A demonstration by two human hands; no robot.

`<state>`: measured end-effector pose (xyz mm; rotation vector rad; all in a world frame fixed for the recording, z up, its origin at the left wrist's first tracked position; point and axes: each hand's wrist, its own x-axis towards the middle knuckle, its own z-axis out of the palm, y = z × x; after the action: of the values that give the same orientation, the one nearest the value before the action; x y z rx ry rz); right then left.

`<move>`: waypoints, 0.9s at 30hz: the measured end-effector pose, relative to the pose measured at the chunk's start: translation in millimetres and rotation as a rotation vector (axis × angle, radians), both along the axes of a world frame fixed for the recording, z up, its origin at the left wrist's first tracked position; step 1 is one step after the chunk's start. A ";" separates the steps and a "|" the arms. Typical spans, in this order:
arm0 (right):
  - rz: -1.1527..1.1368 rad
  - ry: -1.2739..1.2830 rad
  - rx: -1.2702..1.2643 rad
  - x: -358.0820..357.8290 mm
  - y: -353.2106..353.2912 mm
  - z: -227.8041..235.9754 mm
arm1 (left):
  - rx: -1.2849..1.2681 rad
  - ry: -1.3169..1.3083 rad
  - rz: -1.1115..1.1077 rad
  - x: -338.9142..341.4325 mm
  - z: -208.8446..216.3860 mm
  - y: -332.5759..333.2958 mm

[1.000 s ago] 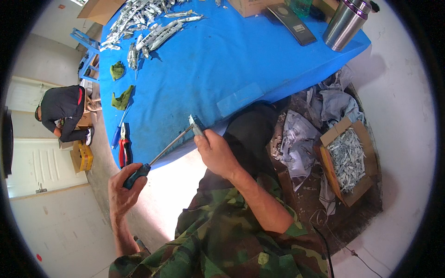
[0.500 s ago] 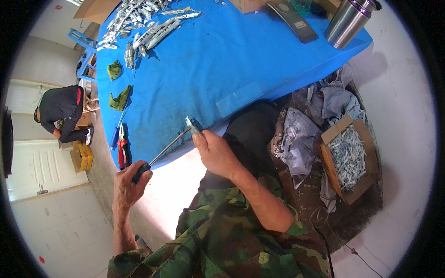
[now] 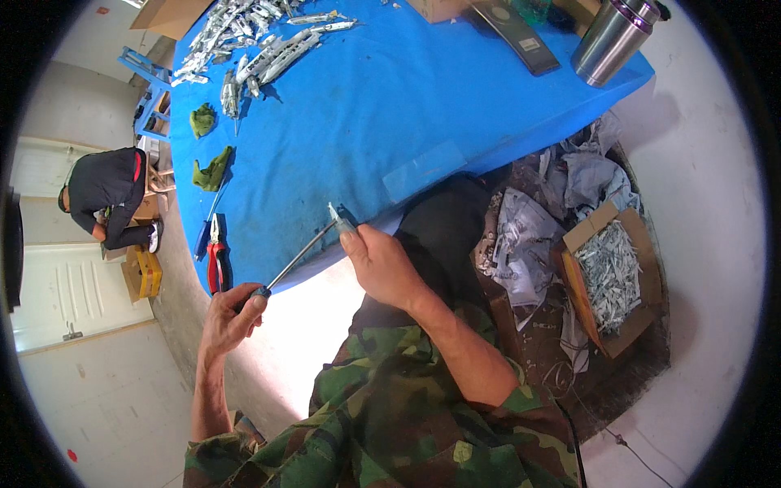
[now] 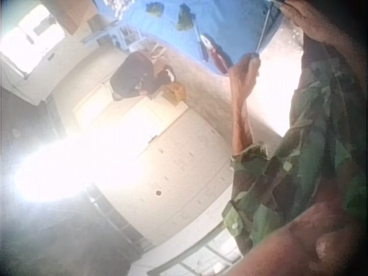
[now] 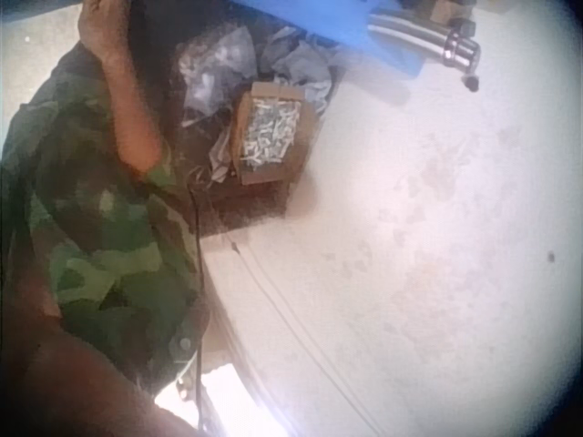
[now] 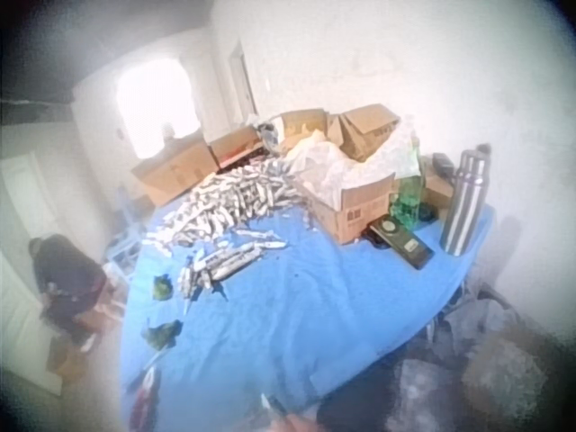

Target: The person assembles small metal hardware components by hand using a screwdriver and pliers, and cleans a metal part with a cloth.

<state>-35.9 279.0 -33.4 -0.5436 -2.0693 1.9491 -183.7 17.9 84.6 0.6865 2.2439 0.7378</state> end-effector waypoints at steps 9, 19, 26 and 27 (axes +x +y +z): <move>-0.019 0.000 -0.084 -0.7 0.1 6.4 | -0.008 0.459 -0.118 24.3 27.4 14.8; -0.017 -0.076 -0.070 -2.6 -0.7 6.2 | -0.047 0.480 -0.131 26.7 34.1 19.4; 0.000 -0.089 -0.085 0.1 2.2 14.0 | -0.023 0.549 -0.173 33.6 42.1 27.5; 0.000 -0.080 -0.081 -0.1 2.0 12.3 | -0.044 0.547 -0.169 34.1 43.7 26.8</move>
<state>-36.0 281.0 -21.1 -0.6485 -2.0442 2.0504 -149.6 44.7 128.3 1.1491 2.6300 0.4496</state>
